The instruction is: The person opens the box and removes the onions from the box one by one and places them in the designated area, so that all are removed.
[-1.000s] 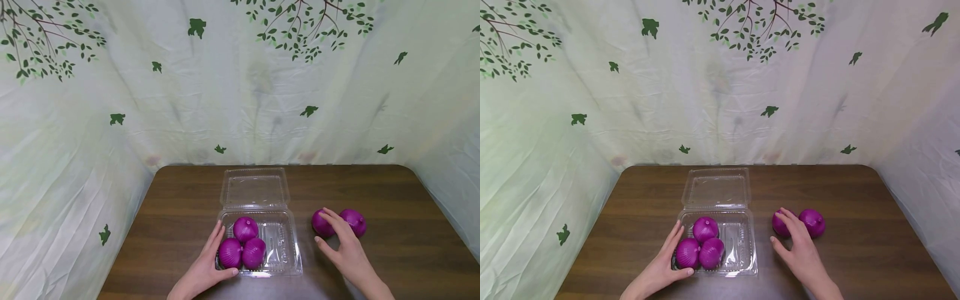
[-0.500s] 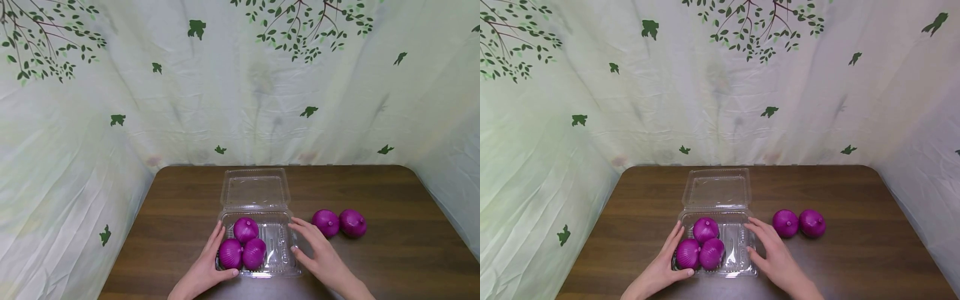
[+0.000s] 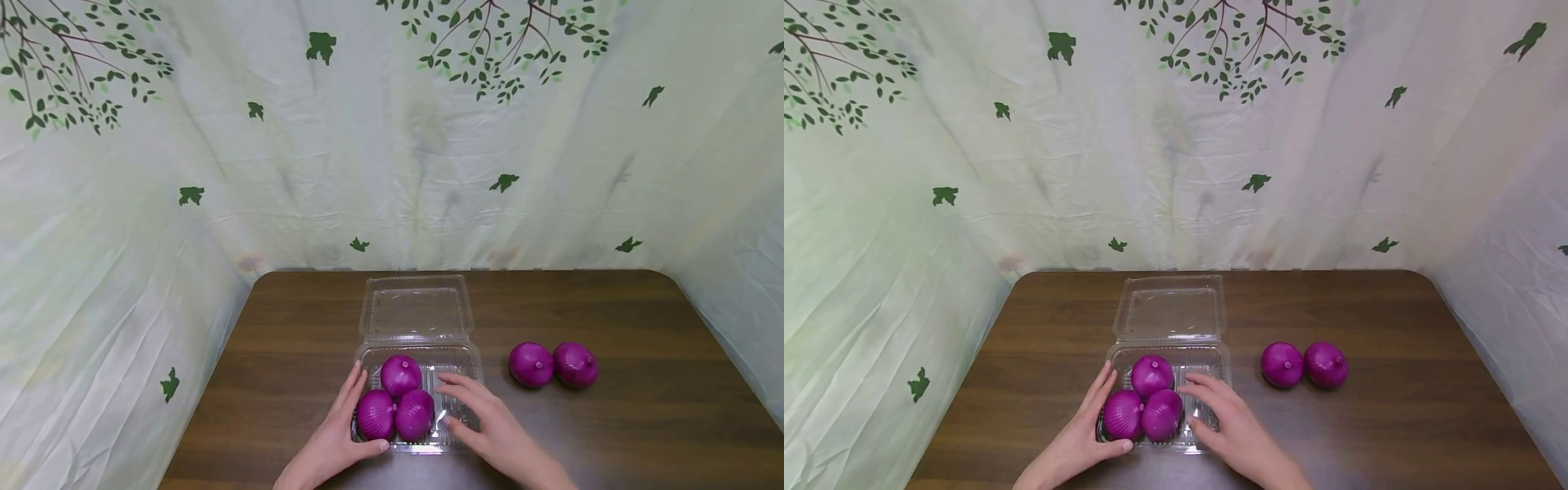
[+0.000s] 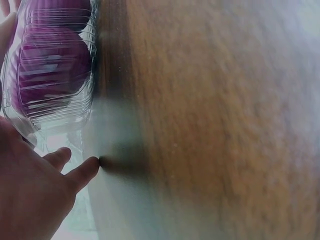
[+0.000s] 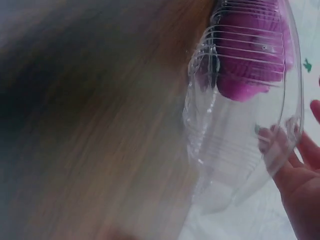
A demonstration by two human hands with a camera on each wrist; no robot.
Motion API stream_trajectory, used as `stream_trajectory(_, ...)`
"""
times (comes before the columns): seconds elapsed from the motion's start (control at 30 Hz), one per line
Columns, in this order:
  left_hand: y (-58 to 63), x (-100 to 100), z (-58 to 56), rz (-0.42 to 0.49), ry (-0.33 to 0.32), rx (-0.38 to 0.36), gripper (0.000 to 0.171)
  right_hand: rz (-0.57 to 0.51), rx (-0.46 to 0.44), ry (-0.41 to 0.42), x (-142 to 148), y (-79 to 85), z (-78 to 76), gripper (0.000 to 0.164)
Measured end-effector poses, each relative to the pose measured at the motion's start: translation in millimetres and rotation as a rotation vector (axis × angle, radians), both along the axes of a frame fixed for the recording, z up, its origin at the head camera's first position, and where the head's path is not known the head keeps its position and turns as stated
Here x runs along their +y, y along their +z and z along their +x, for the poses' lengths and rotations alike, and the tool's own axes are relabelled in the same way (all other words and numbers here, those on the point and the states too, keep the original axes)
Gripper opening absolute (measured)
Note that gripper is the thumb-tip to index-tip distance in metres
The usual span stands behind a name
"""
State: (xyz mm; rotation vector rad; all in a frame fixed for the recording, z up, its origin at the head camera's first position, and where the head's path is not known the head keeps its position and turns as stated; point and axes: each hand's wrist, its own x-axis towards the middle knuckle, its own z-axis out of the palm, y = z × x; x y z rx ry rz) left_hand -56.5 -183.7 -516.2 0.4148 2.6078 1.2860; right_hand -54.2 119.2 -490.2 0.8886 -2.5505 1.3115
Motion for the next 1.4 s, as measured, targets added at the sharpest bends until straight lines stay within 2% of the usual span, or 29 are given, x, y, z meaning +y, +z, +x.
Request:
stream_trajectory(0.07,-0.3,-0.1,0.1,-0.005,-0.004,-0.005,0.115,0.015,-0.038,0.020,-3.5,-0.8,-1.4,0.054)
stream_trajectory(0.23,-0.1,0.4,-0.9,0.005,-0.003,-0.023,0.115,0.027,-0.068,0.064,-11.0,-4.2,-8.3,0.051)
stream_trajectory(0.5,-0.4,1.4,-0.5,0.010,-0.004,-0.037,0.115,0.034,-0.172,0.088,-20.9,-5.5,-17.3,0.044)
stream_trajectory(0.63,0.2,1.6,-0.8,0.004,-0.005,-0.041,0.115,0.083,-0.221,0.089,-26.6,-5.3,-19.9,0.048)
stream_trajectory(0.77,1.5,1.4,-1.5,0.017,-0.004,-0.027,0.115,0.140,-0.262,0.044,-31.8,-5.4,-21.0,0.055)
stream_trajectory(1.07,-0.4,1.1,-0.2,0.002,-0.003,-0.008,0.115,0.283,-0.256,-0.026,-39.6,-9.9,-17.6,0.070)
stream_trajectory(1.27,-1.3,1.0,-0.7,0.005,-0.005,0.005,0.115,0.322,-0.233,-0.069,-43.8,-10.7,-16.0,0.070)
stream_trajectory(1.4,-0.9,1.2,-1.2,0.009,-0.009,0.004,0.115,0.311,-0.223,-0.074,-42.7,-10.4,-16.1,0.066)
